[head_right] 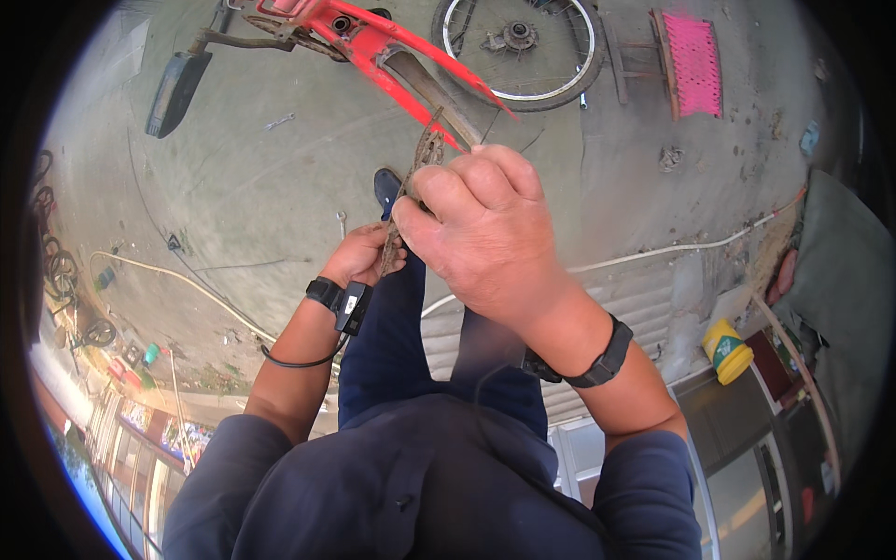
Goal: The person manipulates a bicycle chain by hand, threading it around the chainring and rear wheel area, then installs the rear wheel onto the red bicycle frame. The person handles the chain and wheel without visible tools.
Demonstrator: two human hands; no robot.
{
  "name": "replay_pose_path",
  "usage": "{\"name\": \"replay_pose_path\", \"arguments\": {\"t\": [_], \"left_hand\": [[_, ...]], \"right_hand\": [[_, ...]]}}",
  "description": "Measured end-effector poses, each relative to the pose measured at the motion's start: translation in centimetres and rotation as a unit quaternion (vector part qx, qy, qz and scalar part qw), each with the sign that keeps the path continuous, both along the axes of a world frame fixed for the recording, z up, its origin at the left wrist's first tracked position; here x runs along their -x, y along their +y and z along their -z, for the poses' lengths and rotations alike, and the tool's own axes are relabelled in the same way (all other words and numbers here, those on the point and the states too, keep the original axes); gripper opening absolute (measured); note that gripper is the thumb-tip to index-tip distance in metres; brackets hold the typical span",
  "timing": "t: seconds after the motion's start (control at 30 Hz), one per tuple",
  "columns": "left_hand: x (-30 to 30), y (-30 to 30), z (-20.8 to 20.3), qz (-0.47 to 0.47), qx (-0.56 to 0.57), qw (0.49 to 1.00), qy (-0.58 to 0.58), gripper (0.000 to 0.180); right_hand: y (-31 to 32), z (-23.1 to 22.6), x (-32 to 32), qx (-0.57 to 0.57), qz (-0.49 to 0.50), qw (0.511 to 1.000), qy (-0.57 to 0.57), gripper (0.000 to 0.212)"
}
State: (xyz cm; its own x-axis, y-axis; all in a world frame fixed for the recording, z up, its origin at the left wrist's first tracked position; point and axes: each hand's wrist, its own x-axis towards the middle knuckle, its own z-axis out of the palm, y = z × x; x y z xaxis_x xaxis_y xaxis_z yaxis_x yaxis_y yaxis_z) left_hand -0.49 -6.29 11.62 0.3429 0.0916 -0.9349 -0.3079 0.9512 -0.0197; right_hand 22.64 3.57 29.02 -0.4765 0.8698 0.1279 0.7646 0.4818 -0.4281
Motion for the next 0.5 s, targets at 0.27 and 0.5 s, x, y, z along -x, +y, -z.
{"name": "replay_pose_path", "arguments": {"t": [0.27, 0.5], "left_hand": [[-0.8, -0.2, -3.6, -0.038, -0.028, 0.997, -0.060, 0.028], [-3.8, -0.5, -7.6, -0.009, -0.029, 0.994, -0.103, 0.016]], "right_hand": [[0.3, -3.2, 0.0, 0.133, 0.063, 0.982, 0.116, 0.034], [-0.5, -5.0, 2.3, 0.367, 0.317, 0.739, 0.468, 0.030]]}}
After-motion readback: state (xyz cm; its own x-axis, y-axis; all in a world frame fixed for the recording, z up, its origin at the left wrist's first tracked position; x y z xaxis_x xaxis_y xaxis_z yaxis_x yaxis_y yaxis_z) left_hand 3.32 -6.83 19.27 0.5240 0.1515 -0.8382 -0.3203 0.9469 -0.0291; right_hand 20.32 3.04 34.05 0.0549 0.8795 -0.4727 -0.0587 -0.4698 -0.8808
